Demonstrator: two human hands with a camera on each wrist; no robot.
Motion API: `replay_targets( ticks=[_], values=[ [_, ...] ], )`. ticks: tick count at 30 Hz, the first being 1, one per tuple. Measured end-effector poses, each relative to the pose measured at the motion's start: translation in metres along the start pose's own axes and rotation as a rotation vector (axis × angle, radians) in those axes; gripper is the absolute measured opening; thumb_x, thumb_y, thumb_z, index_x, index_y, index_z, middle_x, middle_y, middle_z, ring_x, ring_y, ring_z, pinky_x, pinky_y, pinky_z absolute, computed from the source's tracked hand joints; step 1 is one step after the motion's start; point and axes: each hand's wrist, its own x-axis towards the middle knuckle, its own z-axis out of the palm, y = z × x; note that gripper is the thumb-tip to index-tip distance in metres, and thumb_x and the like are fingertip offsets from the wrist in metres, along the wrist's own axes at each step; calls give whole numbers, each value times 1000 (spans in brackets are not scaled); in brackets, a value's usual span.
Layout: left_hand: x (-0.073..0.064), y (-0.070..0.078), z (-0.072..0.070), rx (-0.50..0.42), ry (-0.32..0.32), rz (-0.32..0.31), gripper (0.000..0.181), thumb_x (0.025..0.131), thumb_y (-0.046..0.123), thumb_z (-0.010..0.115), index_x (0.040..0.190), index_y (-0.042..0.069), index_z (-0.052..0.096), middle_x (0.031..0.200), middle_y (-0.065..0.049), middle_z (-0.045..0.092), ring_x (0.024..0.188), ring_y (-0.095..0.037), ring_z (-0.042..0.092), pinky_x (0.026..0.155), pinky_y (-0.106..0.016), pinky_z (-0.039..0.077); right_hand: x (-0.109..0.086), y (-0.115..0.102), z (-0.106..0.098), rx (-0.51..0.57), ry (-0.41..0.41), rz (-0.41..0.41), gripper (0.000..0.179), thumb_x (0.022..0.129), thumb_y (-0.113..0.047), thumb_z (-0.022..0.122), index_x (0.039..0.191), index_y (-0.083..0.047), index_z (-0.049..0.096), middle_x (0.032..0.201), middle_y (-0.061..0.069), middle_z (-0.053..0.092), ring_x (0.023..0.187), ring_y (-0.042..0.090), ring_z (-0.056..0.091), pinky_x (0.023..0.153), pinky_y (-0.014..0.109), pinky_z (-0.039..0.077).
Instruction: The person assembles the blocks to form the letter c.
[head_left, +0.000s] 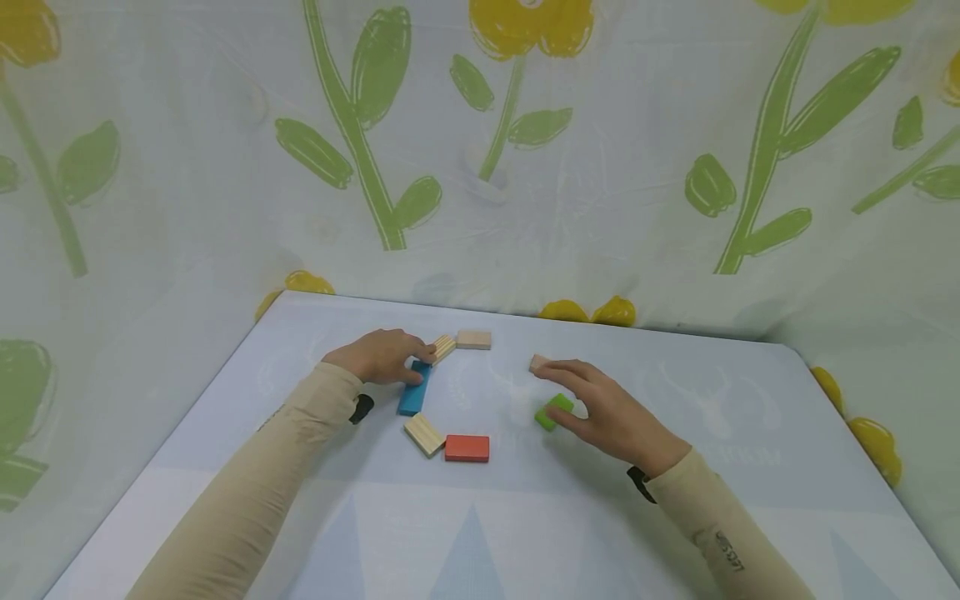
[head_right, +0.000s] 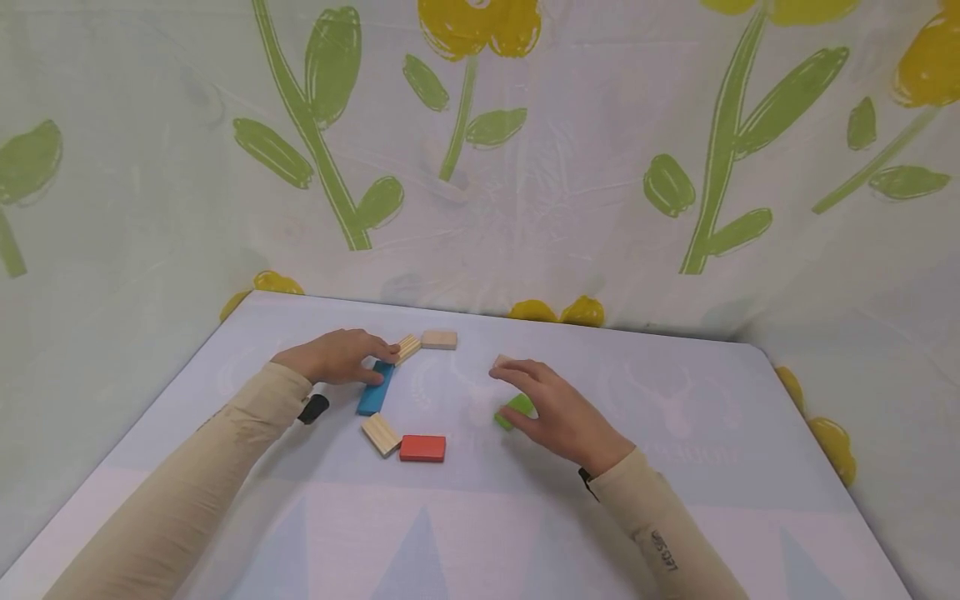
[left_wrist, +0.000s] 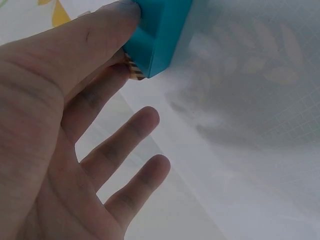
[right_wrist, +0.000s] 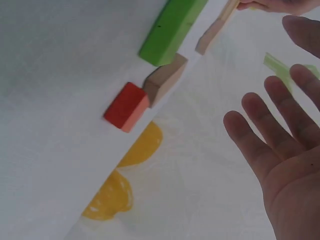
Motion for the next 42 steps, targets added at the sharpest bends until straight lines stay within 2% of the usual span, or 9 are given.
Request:
replay_targets(
  ticks=[8, 16, 23, 29, 42],
  values=[
    [1, 0, 0, -3, -10, -9, 44, 97, 27, 72, 139, 17, 64, 151, -4, 52, 142, -33, 43, 115, -54, 36, -7, 10, 5, -9, -91, 80, 63, 86, -12, 83, 143, -13, 56, 149, 10, 51, 135, 27, 50, 105, 45, 49],
    [1, 1, -1, 2, -8, -6, 44, 97, 27, 72, 139, 17, 64, 151, -4, 53, 141, -33, 44, 115, -54, 36, -9, 19, 17, -17, -173, 152, 53, 87, -7, 81, 137, -11, 62, 142, 5, 57, 133, 27, 52, 107, 46, 47],
    [2, 2, 0, -10, -11, -21, 45, 97, 28, 72, 140, 18, 64, 151, -3, 52, 142, -32, 43, 116, -53, 35, -8, 19, 22, -72, -189, 115, 47, 86, 0, 79, 131, -9, 66, 139, 7, 59, 132, 29, 53, 102, 43, 51],
    [2, 2, 0, -13, -16, -39, 45, 97, 28, 71, 140, 19, 64, 151, -5, 52, 142, -32, 43, 116, -54, 34, -8, 17, 22, -76, -199, 92, 45, 87, 1, 78, 129, -8, 67, 135, 7, 61, 128, 28, 56, 100, 42, 53],
    [1, 2, 2, 2, -11, -23, 45, 97, 28, 71, 140, 18, 63, 151, -3, 52, 142, -32, 42, 116, -53, 35, -8, 16, 27, -89, -192, 53, 37, 85, 8, 77, 119, -7, 72, 120, 4, 66, 116, 23, 61, 98, 38, 54]
  ],
)
